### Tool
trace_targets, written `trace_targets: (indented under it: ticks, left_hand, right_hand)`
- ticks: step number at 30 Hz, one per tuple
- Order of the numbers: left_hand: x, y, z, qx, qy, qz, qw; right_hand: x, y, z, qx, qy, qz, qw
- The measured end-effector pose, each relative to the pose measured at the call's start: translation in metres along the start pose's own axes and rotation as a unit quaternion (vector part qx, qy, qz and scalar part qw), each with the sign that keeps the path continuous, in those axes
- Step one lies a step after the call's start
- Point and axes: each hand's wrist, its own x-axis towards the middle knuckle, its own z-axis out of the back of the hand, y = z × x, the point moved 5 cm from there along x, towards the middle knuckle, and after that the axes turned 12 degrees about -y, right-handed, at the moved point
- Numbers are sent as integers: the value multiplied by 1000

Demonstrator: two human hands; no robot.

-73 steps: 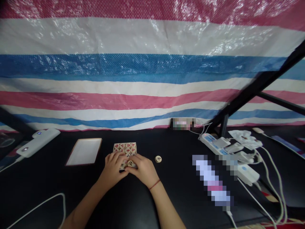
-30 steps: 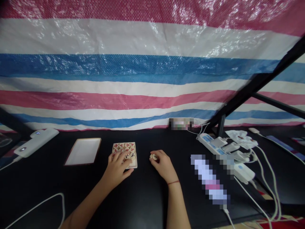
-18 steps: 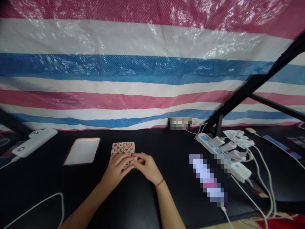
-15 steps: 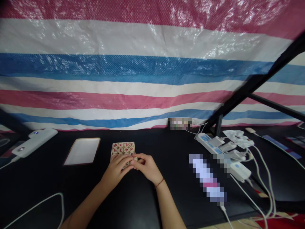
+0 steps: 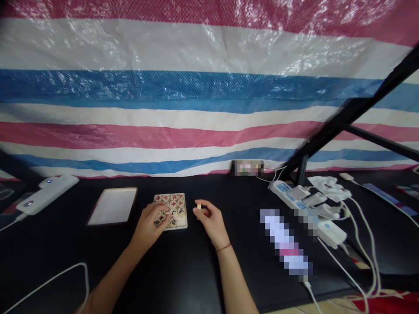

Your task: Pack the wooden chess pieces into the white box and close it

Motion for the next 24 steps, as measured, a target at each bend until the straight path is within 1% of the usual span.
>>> trace_targets:
  ticks: [3,6,8,10,12,15,20,24]
  left_hand:
    - [-1,-2,-3,6,22,8,1000]
    - [-5,-7,-9,23,61,23,998]
    - [-8,-13,-12,30,85,14,996]
    - [-11,-20,-15,31,99,-12,995]
    - [-13,-26,-18,30,103,-36,994]
    - [-16,-28,-24,34,113,-57,991]
    - [-21,-25,-29,52,99,-77,991]
    - [-24,-26,-29,94,115,-88,985]
  right_hand:
    - [0,-1,1,13,-3,-13,1000]
    - [-2,0,0,18,-2,-16,1000]
    - [-2,0,0,23,0,-20,1000]
    - [-2,0,-2,28,4,-24,999]
    - [-3,0,-3,27,10,-24,999]
    - [-3,1,-4,23,19,-20,999]
    - [-4,0,-4,9,25,-13,1000]
    - [-5,2,-8,-11,54,6,998]
